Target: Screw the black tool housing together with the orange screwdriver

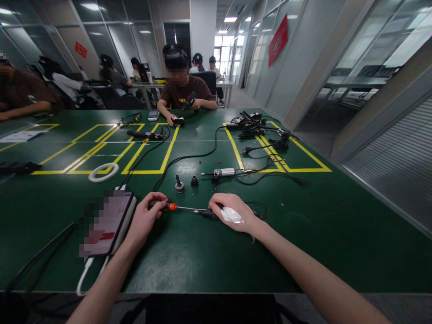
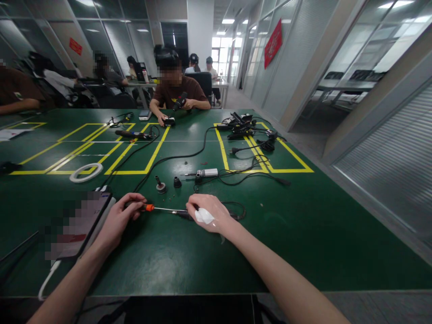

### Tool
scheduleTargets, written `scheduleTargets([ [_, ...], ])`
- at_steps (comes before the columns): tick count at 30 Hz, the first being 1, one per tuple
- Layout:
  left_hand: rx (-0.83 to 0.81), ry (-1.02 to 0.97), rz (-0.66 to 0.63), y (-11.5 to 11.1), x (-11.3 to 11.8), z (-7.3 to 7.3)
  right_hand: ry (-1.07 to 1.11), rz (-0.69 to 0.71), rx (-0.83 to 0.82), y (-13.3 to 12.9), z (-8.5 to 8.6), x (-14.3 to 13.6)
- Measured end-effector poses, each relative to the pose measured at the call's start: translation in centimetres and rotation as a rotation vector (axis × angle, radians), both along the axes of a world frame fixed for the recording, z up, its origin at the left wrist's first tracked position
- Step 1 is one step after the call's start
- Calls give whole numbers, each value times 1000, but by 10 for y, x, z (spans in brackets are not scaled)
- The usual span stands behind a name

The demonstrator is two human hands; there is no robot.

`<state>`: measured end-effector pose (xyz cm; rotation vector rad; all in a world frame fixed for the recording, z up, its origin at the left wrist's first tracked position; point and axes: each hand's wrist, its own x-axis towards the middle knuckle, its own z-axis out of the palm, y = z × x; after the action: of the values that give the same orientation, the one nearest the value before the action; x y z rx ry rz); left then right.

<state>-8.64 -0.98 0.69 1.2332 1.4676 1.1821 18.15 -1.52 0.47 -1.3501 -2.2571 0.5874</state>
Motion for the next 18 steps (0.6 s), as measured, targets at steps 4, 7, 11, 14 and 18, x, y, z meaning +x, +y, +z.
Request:
scheduleTargets([
  [4, -13, -29, 5, -1, 1, 3, -16, 5, -13, 0, 2, 0],
  [7, -12, -13, -2, -1, 1, 3, -12, -2, -12, 0, 2, 0],
  [11, 13, 19, -9, 0, 0, 1, -14, -1, -23, 0, 3, 0],
  [14, 26, 61, -2, 1, -1, -2, -6, 6, -32, 0, 4, 0],
  [18, 55, 107, 16, 1, -1, -4, -10, 6, -27, 0, 4, 0],
])
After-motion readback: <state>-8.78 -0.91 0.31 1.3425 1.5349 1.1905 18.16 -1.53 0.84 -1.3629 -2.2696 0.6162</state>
